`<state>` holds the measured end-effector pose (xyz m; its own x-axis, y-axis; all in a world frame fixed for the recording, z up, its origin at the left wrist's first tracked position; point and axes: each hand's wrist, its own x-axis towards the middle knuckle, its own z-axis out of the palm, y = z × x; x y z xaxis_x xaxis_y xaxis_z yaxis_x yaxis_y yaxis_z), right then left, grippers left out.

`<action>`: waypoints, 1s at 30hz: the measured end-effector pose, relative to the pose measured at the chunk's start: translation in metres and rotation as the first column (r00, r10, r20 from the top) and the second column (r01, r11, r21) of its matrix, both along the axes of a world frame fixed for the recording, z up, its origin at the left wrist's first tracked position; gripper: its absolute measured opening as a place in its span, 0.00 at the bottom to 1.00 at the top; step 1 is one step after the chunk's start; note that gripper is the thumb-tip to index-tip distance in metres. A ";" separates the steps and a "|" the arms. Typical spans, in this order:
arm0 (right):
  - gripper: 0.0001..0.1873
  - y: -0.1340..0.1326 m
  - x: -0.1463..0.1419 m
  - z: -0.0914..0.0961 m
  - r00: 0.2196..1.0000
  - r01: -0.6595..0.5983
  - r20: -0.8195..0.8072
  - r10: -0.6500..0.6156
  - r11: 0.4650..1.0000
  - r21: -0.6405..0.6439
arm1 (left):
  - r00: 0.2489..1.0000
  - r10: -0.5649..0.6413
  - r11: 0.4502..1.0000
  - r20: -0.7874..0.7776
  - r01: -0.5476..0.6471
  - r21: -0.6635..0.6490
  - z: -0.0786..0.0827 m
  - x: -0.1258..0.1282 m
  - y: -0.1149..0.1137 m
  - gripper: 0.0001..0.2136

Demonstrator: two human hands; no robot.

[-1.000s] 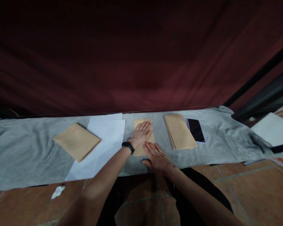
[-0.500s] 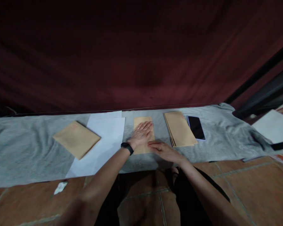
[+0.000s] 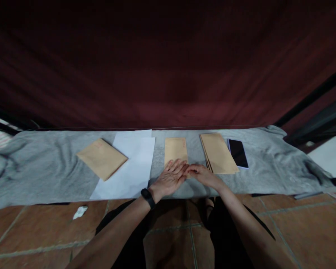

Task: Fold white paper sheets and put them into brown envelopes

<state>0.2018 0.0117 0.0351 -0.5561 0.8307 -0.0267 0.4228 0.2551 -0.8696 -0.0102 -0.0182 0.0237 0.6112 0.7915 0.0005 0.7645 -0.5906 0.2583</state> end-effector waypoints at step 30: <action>0.36 -0.067 -0.023 -0.037 0.828 -0.189 0.519 -0.214 0.765 0.616 | 0.991 0.121 0.969 0.049 -0.128 0.213 -0.024 -0.007 -0.044 0.36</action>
<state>0.1790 -0.0557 -0.0018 -0.6028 0.7705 0.2073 0.7614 0.6332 -0.1390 -0.0169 -0.0621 -0.0006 0.5043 0.8403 0.1989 0.8283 -0.5359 0.1636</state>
